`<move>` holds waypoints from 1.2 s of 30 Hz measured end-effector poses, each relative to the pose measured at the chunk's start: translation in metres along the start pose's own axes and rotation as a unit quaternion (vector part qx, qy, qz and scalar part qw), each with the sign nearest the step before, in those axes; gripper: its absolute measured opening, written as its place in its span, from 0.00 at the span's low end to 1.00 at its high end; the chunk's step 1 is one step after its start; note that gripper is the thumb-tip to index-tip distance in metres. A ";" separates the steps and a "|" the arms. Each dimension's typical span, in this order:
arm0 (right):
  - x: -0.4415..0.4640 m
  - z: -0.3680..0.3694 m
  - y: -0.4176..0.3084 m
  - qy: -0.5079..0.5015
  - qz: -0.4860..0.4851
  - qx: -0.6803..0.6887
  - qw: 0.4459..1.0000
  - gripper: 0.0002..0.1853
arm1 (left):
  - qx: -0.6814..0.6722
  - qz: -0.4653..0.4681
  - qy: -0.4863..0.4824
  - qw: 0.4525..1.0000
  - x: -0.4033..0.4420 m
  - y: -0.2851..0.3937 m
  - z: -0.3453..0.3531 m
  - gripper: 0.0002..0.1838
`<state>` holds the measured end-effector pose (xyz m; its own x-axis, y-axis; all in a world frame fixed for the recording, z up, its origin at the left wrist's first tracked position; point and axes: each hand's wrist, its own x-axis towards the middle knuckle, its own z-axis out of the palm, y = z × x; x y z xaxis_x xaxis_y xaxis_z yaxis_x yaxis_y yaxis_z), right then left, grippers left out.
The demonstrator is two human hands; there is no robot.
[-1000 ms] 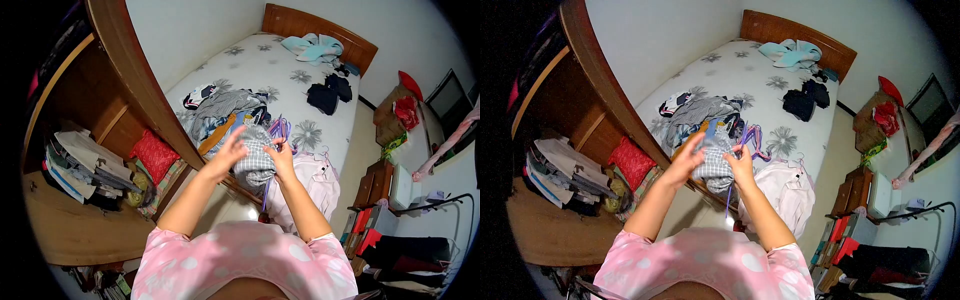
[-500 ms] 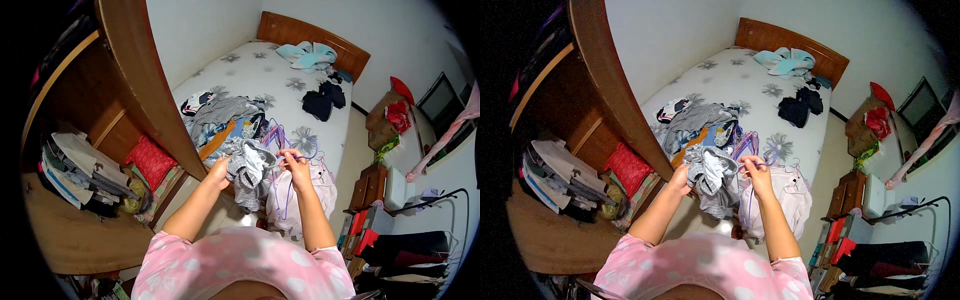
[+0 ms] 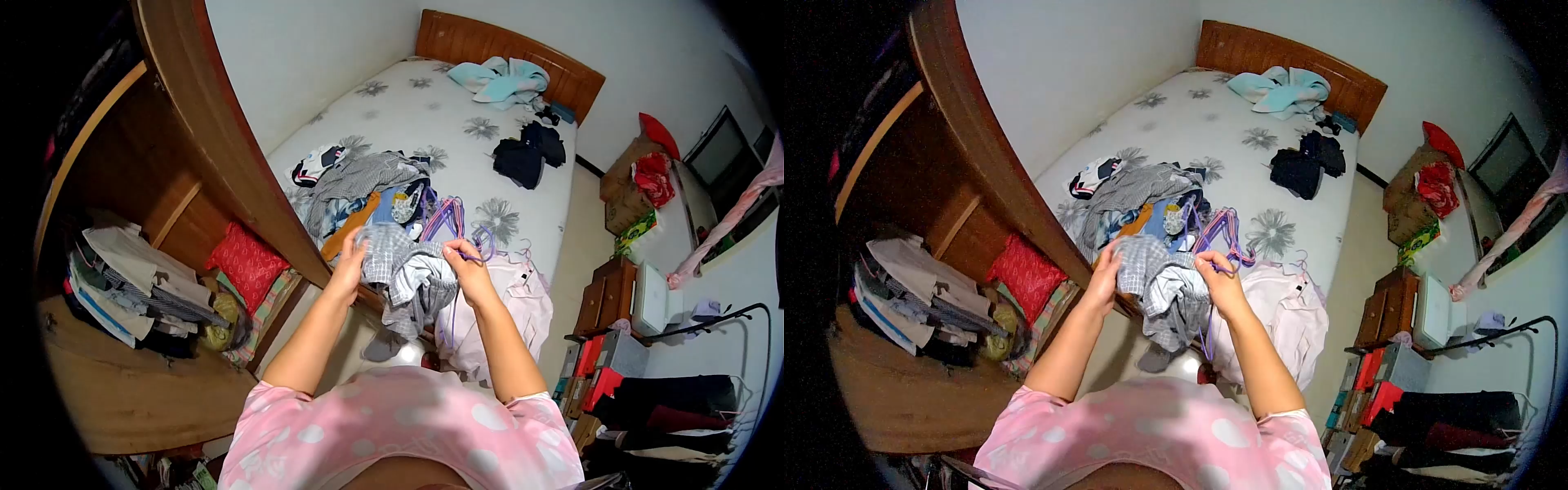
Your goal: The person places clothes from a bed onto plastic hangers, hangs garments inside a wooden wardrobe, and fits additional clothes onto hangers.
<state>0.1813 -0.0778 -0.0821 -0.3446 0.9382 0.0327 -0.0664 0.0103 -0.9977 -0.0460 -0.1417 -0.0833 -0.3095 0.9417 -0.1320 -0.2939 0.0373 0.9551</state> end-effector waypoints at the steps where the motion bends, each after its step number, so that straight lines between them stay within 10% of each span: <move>1: 0.001 0.003 -0.001 0.003 0.015 0.048 0.999 0.06 | 0.081 0.069 0.038 0.994 0.000 0.002 0.001 0.23; 7: 0.005 0.022 -0.010 -0.069 -0.014 0.063 0.996 0.07 | 0.200 0.075 -0.233 0.949 -0.008 -0.021 0.019 0.31; 15: -0.008 0.001 -0.040 -0.058 -0.015 0.051 0.997 0.09 | 0.445 0.184 -0.125 0.867 0.026 -0.087 -0.017 0.12; 21: -0.012 -0.024 -0.035 -0.011 0.023 0.017 1.000 0.15 | 0.150 0.026 -0.054 0.987 0.035 -0.064 -0.021 0.07; 27: -0.009 -0.025 -0.005 -0.022 -0.001 -0.108 0.994 0.17 | 0.225 0.122 -0.175 0.951 0.018 0.010 0.033 0.09; 32: -0.013 0.013 0.002 0.015 -0.225 -0.346 0.911 0.35 | 0.284 0.177 -0.203 0.920 0.005 0.031 0.066 0.10; 36: 0.000 0.005 0.008 -0.013 -0.232 -0.324 0.917 0.27 | 0.333 0.185 -0.238 0.893 -0.005 0.043 0.069 0.09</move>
<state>0.1758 -0.0796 -0.0902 -0.4422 0.7728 0.4552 0.3567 0.6172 -0.7013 0.0053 -0.1222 -0.0232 0.1932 0.9601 0.2024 0.4018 -0.2656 0.8764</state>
